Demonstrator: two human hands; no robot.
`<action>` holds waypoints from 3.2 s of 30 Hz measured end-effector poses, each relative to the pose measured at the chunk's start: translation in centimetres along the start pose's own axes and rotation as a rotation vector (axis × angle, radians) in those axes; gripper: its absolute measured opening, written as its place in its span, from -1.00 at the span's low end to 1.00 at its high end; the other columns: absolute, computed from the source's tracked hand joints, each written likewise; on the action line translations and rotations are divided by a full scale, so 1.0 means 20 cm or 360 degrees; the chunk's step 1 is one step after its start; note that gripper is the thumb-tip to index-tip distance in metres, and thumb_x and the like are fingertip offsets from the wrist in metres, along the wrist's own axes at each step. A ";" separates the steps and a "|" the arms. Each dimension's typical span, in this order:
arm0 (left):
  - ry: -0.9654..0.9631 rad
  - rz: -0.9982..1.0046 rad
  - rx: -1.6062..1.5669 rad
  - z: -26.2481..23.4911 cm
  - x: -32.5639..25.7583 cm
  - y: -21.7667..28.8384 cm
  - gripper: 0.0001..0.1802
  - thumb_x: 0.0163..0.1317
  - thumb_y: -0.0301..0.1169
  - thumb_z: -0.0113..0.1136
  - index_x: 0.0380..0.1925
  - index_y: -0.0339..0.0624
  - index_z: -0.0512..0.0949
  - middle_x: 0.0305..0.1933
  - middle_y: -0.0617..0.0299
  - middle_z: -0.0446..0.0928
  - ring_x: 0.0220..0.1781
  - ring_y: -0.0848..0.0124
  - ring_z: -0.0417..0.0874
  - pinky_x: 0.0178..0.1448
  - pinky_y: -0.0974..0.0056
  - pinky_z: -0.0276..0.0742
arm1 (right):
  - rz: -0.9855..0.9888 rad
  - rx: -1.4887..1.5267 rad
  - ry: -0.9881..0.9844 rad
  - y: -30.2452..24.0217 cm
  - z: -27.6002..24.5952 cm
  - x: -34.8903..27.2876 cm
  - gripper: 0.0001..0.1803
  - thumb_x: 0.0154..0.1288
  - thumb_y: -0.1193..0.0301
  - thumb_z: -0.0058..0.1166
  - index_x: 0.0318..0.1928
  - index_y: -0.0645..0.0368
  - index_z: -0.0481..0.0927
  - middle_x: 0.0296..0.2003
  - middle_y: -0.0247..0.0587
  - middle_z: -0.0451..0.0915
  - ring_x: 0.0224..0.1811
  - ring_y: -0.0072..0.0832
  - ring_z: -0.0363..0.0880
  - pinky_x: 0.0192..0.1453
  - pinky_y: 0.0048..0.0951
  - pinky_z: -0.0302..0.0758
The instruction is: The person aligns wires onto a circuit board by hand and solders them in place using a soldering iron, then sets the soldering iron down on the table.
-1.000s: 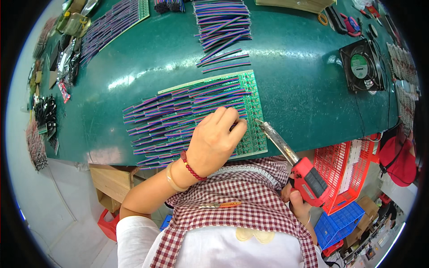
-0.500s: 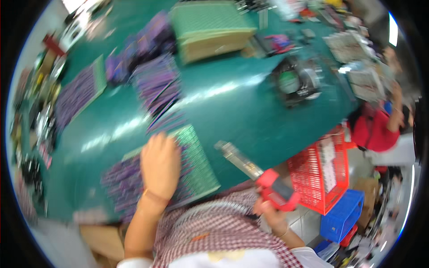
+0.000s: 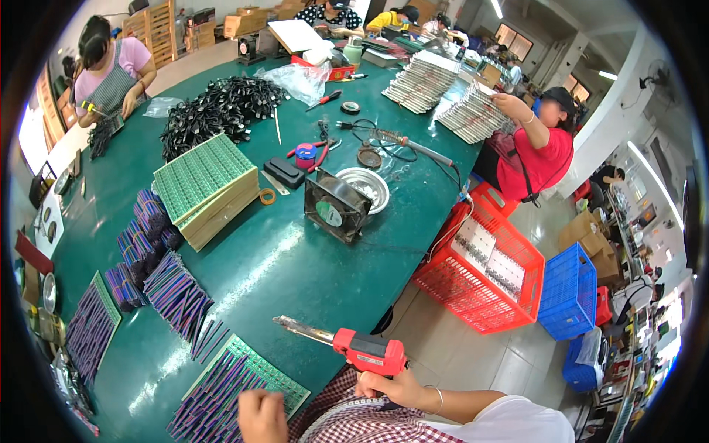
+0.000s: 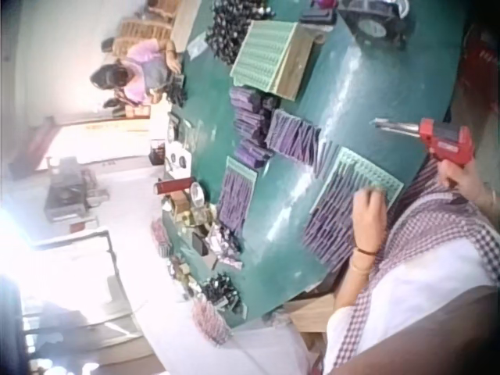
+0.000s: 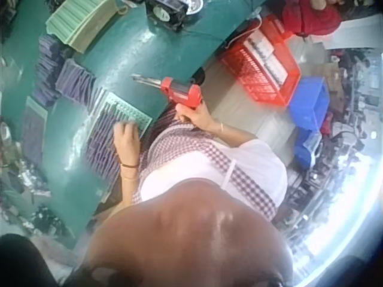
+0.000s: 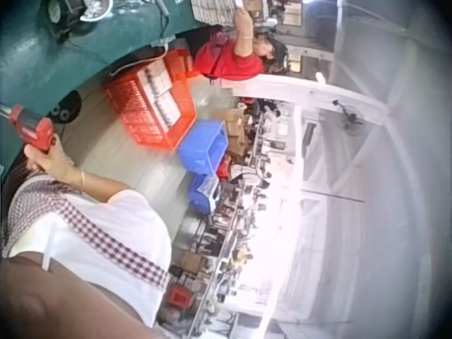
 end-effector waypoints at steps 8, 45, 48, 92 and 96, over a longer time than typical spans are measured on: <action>0.0096 0.0010 -0.0002 0.07 -0.14 -0.04 -0.84 0.17 -0.54 0.24 -0.23 -0.24 0.55 -0.19 -0.01 0.50 -0.17 0.03 0.49 -0.06 0.05 0.43 | 0.0255 0.0233 -0.0348 0.10 0.25 0.01 -0.56 0.51 0.24 -0.05 0.22 0.27 0.36 -0.44 -0.35 0.54 -0.36 -0.63 0.52 -0.25 -0.54 0.42; 0.0287 -0.0035 0.0112 0.03 -0.02 -0.28 -0.69 -0.12 -0.67 0.30 -0.27 -0.26 0.63 -0.32 0.15 0.48 -0.35 0.27 0.58 -0.33 0.26 0.57 | 0.0141 -0.0434 -0.0376 0.04 0.02 -0.03 -0.46 0.38 0.20 0.13 0.16 0.37 0.38 -0.52 -0.30 0.45 -0.55 -0.58 0.39 -0.44 -0.49 0.43; 0.0292 -0.0070 0.0078 0.03 -0.02 -0.28 -0.67 -0.12 -0.67 0.29 -0.25 -0.27 0.63 -0.32 0.15 0.48 -0.34 0.27 0.58 -0.31 0.26 0.57 | 0.0199 -0.0495 -0.0378 0.04 0.02 -0.04 -0.56 0.35 0.18 0.15 -0.02 0.30 0.44 -0.54 -0.29 0.42 -0.54 -0.55 0.37 -0.41 -0.45 0.38; 0.0248 -0.0049 0.0112 0.04 -0.01 -0.28 -0.68 -0.13 -0.68 0.24 -0.26 -0.27 0.61 -0.31 0.14 0.47 -0.30 0.25 0.57 -0.25 0.24 0.57 | 0.0166 -0.0537 -0.0345 0.04 0.02 -0.04 -0.73 0.32 0.27 0.15 -0.31 0.25 0.51 -0.52 -0.33 0.44 -0.48 -0.54 0.42 -0.39 -0.46 0.37; 0.0235 -0.0055 0.0124 0.04 -0.01 -0.28 -0.69 -0.12 -0.68 0.24 -0.27 -0.28 0.61 -0.31 0.14 0.46 -0.29 0.25 0.57 -0.25 0.24 0.57 | 0.0227 -0.0548 -0.0372 0.06 0.00 -0.05 -0.73 0.33 0.27 0.15 -0.34 0.24 0.50 -0.52 -0.32 0.45 -0.47 -0.54 0.42 -0.38 -0.46 0.37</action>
Point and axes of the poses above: each hand's wrist, its own x-axis towards the middle knuckle, its own z-axis out of the palm, y = z × x, the point moved 6 cm from there along x, towards the middle knuckle
